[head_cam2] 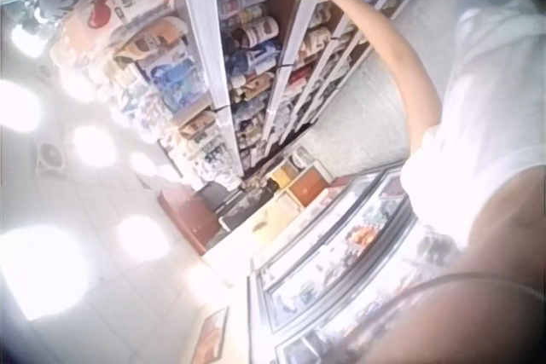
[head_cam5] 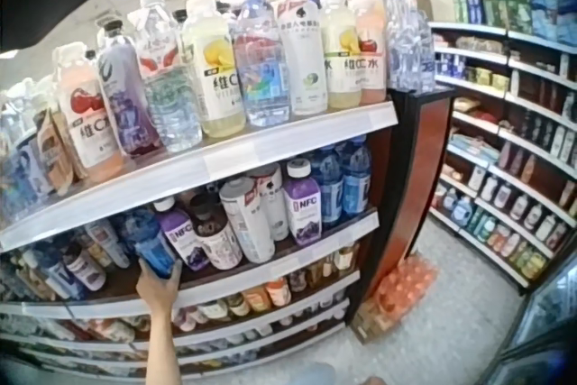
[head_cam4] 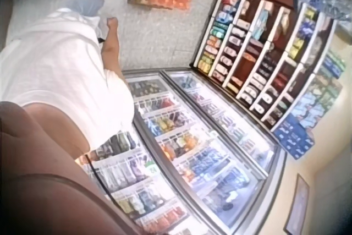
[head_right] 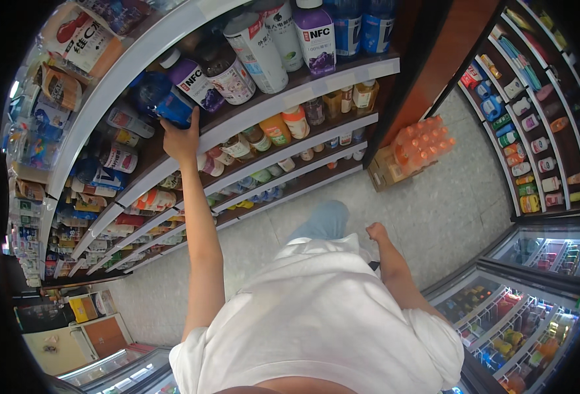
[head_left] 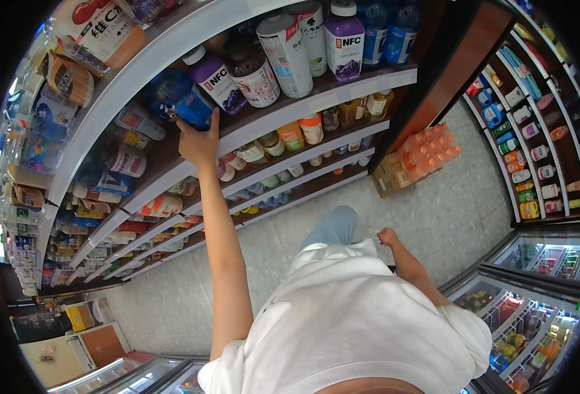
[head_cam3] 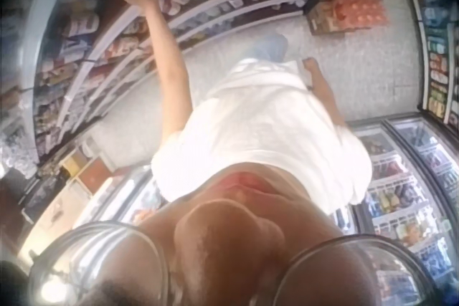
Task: Organizing and rearranging bottled and canned drinks on a supermarket shelf.
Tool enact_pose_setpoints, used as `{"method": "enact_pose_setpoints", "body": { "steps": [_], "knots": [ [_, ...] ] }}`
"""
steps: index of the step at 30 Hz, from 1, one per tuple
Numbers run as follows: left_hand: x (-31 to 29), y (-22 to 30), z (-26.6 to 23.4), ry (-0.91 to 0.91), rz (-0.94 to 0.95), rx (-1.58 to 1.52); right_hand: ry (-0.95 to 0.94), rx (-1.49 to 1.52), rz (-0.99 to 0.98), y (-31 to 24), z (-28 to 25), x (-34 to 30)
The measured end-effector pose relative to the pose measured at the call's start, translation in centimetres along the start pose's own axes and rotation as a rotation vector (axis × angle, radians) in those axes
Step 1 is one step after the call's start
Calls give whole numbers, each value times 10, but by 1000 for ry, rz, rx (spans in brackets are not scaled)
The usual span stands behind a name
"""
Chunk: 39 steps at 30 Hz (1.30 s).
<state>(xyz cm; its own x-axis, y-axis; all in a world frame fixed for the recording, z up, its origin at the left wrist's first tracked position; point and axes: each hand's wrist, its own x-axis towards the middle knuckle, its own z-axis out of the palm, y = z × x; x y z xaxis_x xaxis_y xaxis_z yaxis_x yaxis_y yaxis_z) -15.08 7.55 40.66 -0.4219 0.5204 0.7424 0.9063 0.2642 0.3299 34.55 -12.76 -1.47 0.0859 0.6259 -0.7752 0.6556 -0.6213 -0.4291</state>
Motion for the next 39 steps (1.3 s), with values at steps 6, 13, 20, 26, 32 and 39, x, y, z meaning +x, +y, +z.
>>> {"method": "enact_pose_setpoints", "body": {
  "steps": [6,13,20,26,32,39],
  "knots": [
    [-1,1,-2,5,11,-28,-3,-29,-5,-9,-3,-8],
    [0,-1,-3,46,38,-67,-22,-46,-46,-25,-2,-3],
    [0,2,-3,20,24,-87,-28,-74,-95,-37,-4,13],
    [-2,-6,-6,18,20,-84,-54,-76,-125,-53,5,3],
    [-2,-9,-2,32,59,-151,-70,-86,-46,-60,11,8],
    [0,-9,-13,-70,47,-301,79,188,-143,-141,46,-13]
  ]
}}
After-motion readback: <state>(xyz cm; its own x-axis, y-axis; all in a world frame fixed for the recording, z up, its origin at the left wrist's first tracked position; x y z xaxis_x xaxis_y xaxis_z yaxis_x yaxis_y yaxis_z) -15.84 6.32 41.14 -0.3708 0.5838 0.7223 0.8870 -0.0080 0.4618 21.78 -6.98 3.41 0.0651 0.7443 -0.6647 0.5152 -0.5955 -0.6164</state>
